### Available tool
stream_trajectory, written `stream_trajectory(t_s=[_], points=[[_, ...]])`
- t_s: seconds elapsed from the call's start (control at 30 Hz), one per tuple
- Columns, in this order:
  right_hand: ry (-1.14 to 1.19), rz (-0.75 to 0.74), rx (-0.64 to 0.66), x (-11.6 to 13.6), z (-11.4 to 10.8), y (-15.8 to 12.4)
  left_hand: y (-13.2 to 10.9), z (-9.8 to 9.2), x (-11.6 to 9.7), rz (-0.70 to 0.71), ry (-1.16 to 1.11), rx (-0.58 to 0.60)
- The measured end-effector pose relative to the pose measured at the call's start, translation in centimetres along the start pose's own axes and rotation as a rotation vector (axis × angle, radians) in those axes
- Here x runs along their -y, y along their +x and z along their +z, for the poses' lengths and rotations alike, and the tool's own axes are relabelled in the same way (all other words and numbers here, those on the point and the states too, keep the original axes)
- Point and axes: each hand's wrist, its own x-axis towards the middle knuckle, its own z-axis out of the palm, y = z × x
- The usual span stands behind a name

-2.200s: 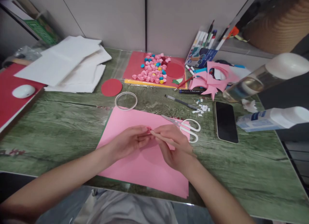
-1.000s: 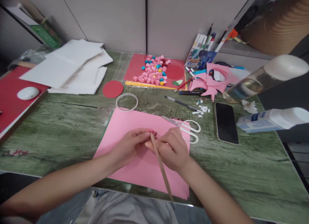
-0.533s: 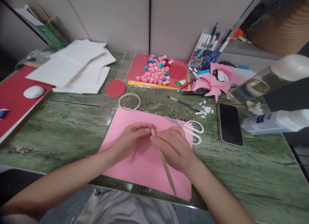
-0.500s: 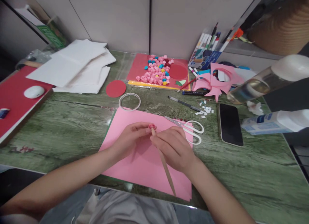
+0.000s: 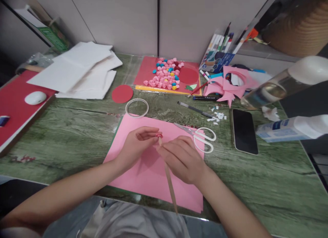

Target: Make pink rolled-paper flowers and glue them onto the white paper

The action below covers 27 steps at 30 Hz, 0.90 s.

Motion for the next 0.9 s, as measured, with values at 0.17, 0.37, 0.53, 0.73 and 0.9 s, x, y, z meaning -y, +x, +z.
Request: stream_trajectory(t_s=[0.17, 0.37, 0.53, 0.73, 0.9], points=[[-0.019, 0.028, -0.03, 0.2, -0.1, -0.1, -0.3, 0.2, 0.1, -0.031, -0.047, -0.006], [-0.07, 0.021, -0.1, 0.3, 0.4, 0.0, -0.7, 0.4, 0.2, -0.055, -0.058, 0.002], [-0.108, -0.004, -0.141, 0.2, 0.4, 0.3, -0.9, 0.6, 0.6, -0.082, -0.086, 0.024], [-0.096, 0.06, -0.08, -0.2, 0.4, -0.3, -0.4, 0.2, 0.8, -0.061, -0.115, 0.066], [-0.049, 0.012, 0.029, -0.4, 0.4, -0.8, 0.0, -0.1, 0.5, -0.049, -0.106, 0.065]])
